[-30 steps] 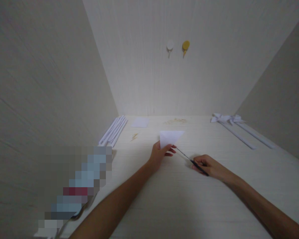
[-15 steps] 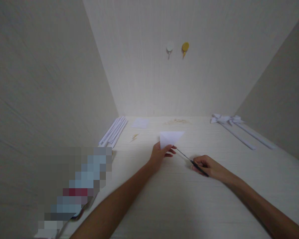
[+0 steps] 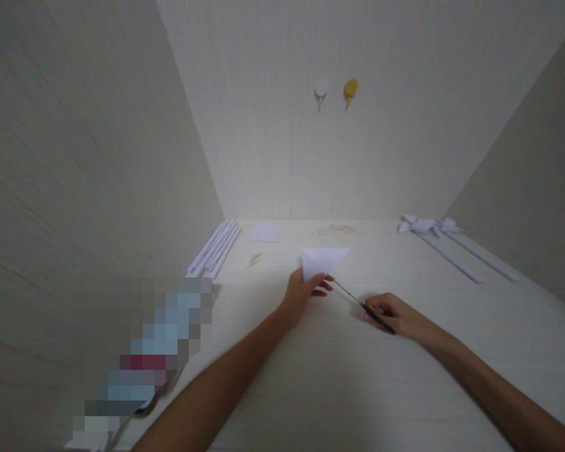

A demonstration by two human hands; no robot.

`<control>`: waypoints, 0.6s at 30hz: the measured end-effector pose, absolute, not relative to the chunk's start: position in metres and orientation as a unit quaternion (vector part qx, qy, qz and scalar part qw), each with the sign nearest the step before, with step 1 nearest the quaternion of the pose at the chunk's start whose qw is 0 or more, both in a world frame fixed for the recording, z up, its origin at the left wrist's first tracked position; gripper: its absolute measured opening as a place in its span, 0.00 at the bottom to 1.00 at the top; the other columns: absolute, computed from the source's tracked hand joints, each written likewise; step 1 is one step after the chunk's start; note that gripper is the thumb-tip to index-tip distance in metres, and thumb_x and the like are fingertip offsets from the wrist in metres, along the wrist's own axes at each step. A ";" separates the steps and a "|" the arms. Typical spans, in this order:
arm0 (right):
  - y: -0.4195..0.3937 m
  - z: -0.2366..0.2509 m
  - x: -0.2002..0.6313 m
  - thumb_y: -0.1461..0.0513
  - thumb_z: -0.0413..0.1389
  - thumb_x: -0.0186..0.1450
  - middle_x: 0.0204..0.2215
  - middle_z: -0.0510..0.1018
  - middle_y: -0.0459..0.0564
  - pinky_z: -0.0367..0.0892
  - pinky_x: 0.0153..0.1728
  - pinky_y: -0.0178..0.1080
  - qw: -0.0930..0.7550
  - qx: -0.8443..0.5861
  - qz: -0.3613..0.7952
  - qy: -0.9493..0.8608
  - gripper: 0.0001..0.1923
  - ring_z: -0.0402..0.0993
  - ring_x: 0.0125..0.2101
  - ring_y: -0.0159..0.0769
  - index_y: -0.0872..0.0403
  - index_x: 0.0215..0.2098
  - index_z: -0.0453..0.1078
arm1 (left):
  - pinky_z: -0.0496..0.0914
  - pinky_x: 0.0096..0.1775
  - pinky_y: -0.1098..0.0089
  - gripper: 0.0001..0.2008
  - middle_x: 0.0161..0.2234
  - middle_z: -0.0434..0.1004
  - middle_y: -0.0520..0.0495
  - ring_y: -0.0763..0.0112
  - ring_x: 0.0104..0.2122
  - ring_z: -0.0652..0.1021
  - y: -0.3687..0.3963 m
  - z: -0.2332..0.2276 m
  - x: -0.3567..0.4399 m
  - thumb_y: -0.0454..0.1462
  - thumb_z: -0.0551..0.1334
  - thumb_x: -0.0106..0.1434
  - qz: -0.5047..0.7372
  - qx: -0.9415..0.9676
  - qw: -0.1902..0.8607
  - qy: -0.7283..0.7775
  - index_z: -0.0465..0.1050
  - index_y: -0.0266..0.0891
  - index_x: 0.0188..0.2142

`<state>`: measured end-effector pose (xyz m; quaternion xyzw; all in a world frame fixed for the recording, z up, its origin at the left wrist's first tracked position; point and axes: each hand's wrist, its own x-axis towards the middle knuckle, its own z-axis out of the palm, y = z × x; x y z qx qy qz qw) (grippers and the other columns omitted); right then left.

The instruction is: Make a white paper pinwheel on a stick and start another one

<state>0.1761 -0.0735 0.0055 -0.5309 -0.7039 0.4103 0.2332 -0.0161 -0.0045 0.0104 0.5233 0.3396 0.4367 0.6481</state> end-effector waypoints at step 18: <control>-0.074 0.007 0.175 0.51 0.52 0.53 0.14 0.47 0.38 0.43 0.16 0.32 0.238 -0.529 0.409 -0.705 0.22 0.44 0.16 0.24 0.53 0.15 0.46 | 0.66 0.24 0.75 0.11 0.31 0.74 0.43 0.76 0.23 0.72 -0.003 0.010 -0.017 0.39 0.59 0.50 0.432 0.533 0.646 0.335 0.68 0.33 0.31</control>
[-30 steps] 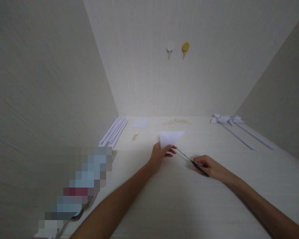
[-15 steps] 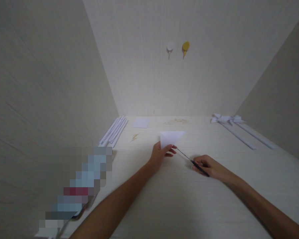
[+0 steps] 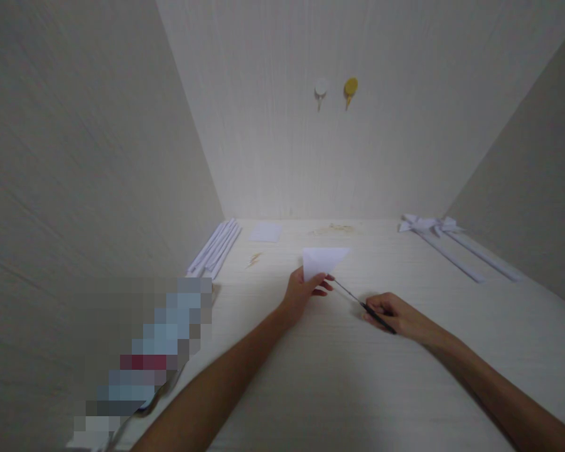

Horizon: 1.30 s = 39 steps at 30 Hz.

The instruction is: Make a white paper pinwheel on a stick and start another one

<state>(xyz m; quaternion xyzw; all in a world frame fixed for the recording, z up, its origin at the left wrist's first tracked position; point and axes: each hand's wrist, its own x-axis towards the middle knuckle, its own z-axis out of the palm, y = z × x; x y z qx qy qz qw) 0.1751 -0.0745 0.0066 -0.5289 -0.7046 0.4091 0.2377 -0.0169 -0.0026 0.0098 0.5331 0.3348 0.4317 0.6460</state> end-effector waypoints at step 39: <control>-0.074 0.004 0.177 0.54 0.52 0.55 0.14 0.48 0.38 0.42 0.16 0.31 0.234 -0.522 0.428 -0.700 0.20 0.44 0.16 0.23 0.53 0.15 0.47 | 0.66 0.23 0.76 0.08 0.29 0.73 0.45 0.77 0.22 0.72 -0.002 0.009 -0.017 0.37 0.58 0.51 0.435 0.528 0.655 0.320 0.67 0.33 0.30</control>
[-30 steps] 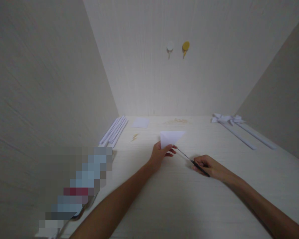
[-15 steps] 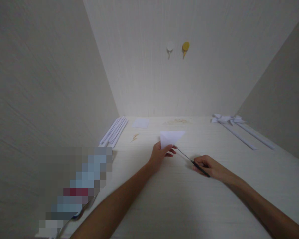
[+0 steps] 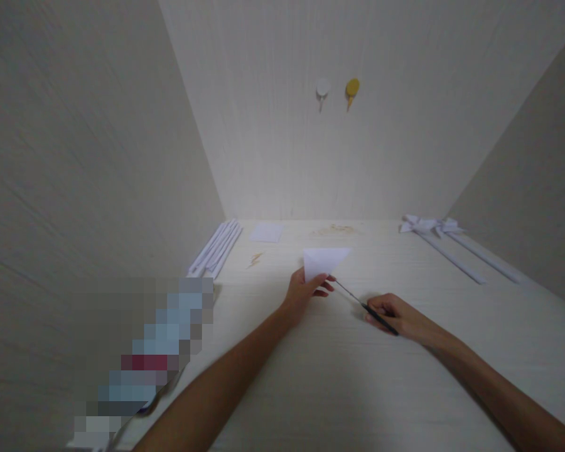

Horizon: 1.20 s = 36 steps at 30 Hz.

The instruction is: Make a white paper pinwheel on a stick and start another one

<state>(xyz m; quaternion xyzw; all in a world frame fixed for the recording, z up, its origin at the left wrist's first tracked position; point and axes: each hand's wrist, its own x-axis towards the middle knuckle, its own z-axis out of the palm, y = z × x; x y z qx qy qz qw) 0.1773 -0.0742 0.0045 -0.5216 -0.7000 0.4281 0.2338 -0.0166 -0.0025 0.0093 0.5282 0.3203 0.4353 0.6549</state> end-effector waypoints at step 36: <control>-0.075 0.006 0.175 0.52 0.53 0.53 0.14 0.48 0.38 0.43 0.16 0.31 0.234 -0.537 0.417 -0.695 0.21 0.45 0.16 0.24 0.53 0.15 0.48 | 0.66 0.24 0.74 0.09 0.30 0.74 0.46 0.75 0.24 0.73 -0.002 0.008 -0.016 0.38 0.59 0.50 0.463 0.503 0.642 0.348 0.67 0.34 0.30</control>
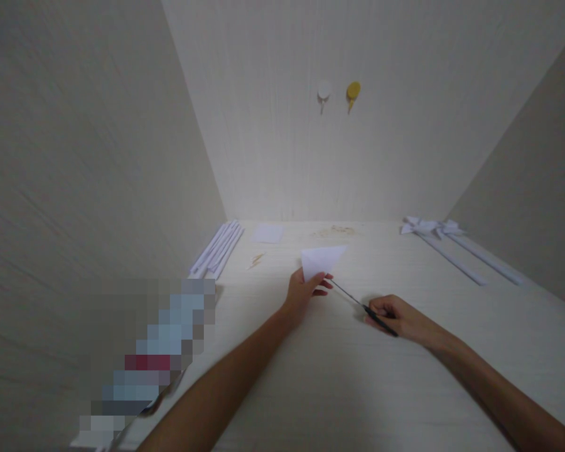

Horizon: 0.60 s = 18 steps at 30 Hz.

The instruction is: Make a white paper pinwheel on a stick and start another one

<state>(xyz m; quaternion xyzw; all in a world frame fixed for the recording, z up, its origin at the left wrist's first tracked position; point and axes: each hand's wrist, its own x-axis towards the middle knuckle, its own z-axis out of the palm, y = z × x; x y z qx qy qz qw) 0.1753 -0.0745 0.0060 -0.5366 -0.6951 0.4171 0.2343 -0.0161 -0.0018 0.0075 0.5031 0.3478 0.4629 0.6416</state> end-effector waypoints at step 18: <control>-0.030 0.024 0.190 0.60 0.46 0.60 0.32 0.74 0.58 0.57 0.26 0.35 -0.010 -0.723 -0.028 -0.690 0.10 0.71 0.32 0.42 0.58 0.33 0.65 | 0.67 0.23 0.76 0.07 0.24 0.72 0.48 0.77 0.21 0.71 -0.002 0.004 -0.019 0.35 0.58 0.50 0.488 0.473 0.651 0.339 0.66 0.32 0.28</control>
